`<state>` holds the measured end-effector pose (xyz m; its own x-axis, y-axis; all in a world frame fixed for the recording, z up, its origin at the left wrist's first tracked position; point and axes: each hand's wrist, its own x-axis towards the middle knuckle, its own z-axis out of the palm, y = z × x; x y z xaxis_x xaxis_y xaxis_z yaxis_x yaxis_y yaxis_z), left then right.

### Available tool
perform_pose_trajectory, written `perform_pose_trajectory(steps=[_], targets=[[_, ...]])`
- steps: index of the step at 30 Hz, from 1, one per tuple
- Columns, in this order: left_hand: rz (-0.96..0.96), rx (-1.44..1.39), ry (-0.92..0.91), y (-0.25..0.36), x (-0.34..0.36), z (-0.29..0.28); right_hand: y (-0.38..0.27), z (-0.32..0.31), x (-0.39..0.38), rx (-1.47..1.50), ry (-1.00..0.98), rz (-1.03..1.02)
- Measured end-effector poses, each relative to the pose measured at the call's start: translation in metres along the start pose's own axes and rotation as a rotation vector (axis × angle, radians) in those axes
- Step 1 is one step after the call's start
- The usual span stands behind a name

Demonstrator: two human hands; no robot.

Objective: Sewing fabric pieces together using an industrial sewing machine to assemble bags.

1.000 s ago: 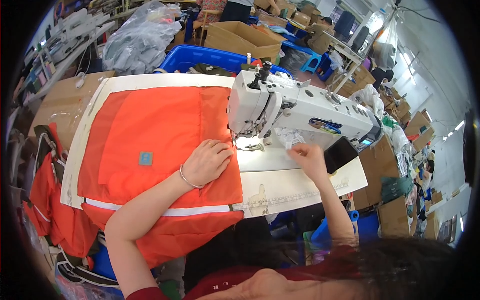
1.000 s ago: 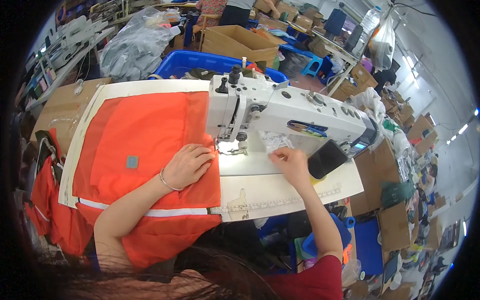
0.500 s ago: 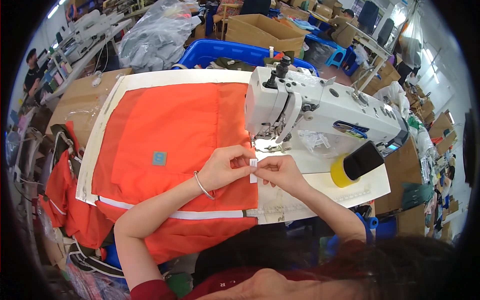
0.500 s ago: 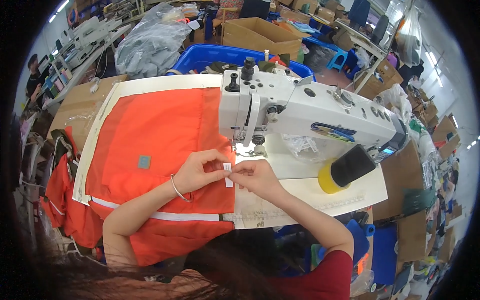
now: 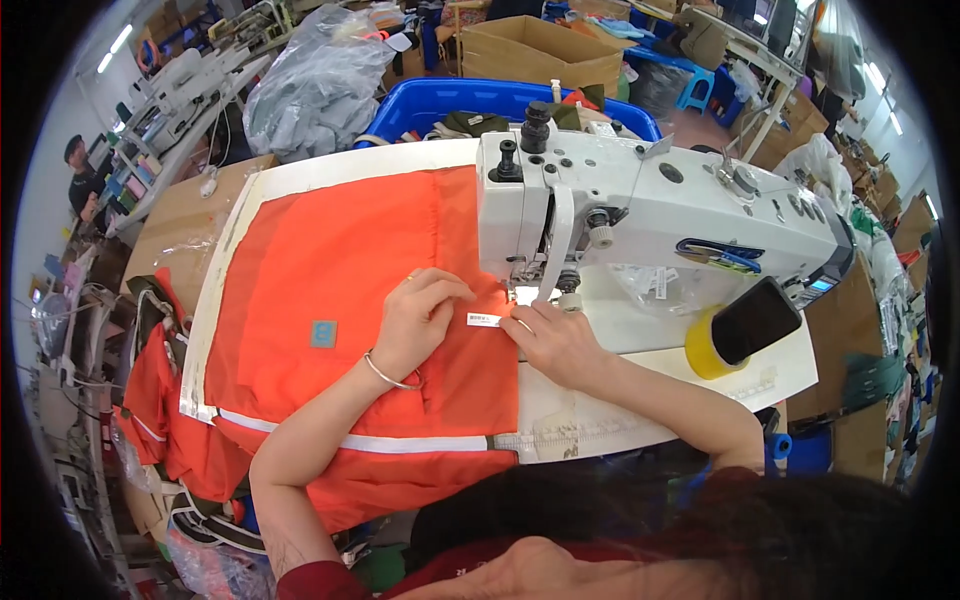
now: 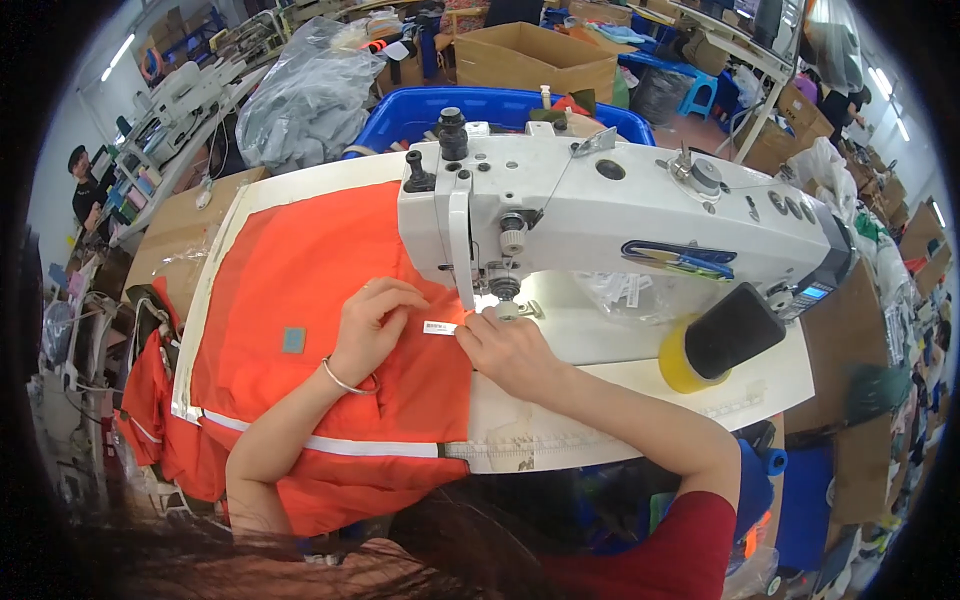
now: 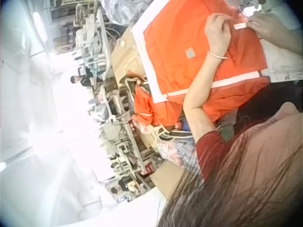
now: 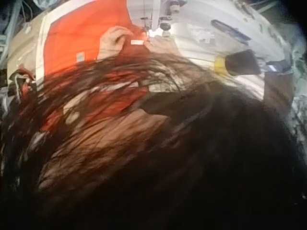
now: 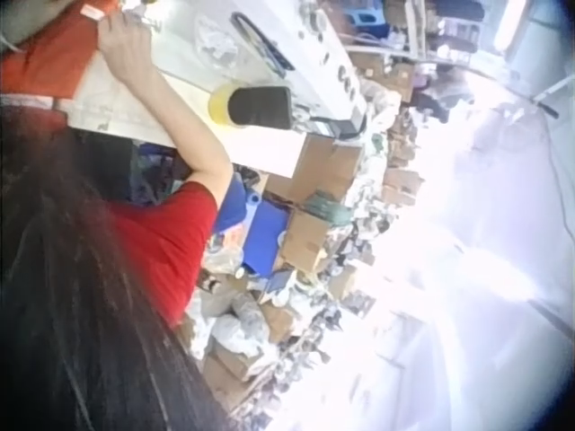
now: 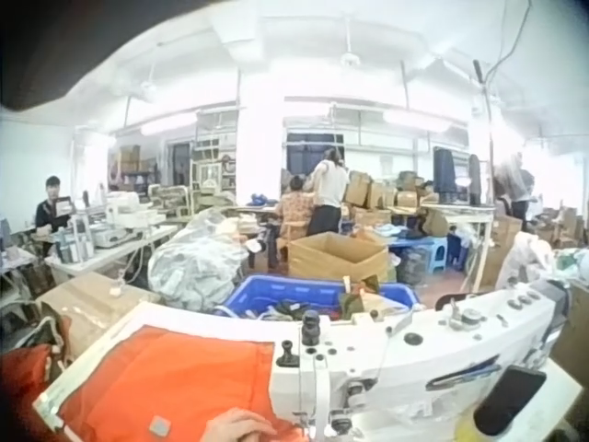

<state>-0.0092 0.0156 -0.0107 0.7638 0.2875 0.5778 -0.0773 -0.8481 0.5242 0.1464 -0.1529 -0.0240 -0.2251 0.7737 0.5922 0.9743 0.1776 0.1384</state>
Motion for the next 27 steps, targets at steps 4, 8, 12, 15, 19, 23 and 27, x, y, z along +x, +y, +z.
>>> perform_pose_trajectory(steps=[4, 8, 12, 15, 19, 23, 27], targets=[[0.154, -0.017, -0.005, 0.009, 0.003, -0.001, -0.003, 0.015, -0.006, 0.078, -0.028, 0.087], [0.254, 0.041, -0.173, 0.008, -0.005, 0.011, -0.004, 0.01, -0.016, 0.116, -0.106, 0.128], [0.298, 0.159, -0.238, 0.014, -0.001, 0.008, -0.008, -0.005, -0.024, 0.218, -0.038, 0.067], [0.308, 0.3, -0.277, 0.02, 0.003, 0.007, -0.011, -0.007, -0.025, 0.319, 0.015, -0.04], [0.319, 0.288, -0.347, 0.018, 0.014, 0.008, -0.011, 0.0, -0.029, 0.342, 0.017, -0.106], [0.259, 0.299, -0.42, 0.015, 0.016, 0.014, -0.011, 0.002, -0.029, 0.363, 0.068, -0.133], [0.263, 0.293, -0.369, 0.015, 0.014, 0.017, -0.011, 0.0, -0.029, 0.37, 0.071, -0.123]])
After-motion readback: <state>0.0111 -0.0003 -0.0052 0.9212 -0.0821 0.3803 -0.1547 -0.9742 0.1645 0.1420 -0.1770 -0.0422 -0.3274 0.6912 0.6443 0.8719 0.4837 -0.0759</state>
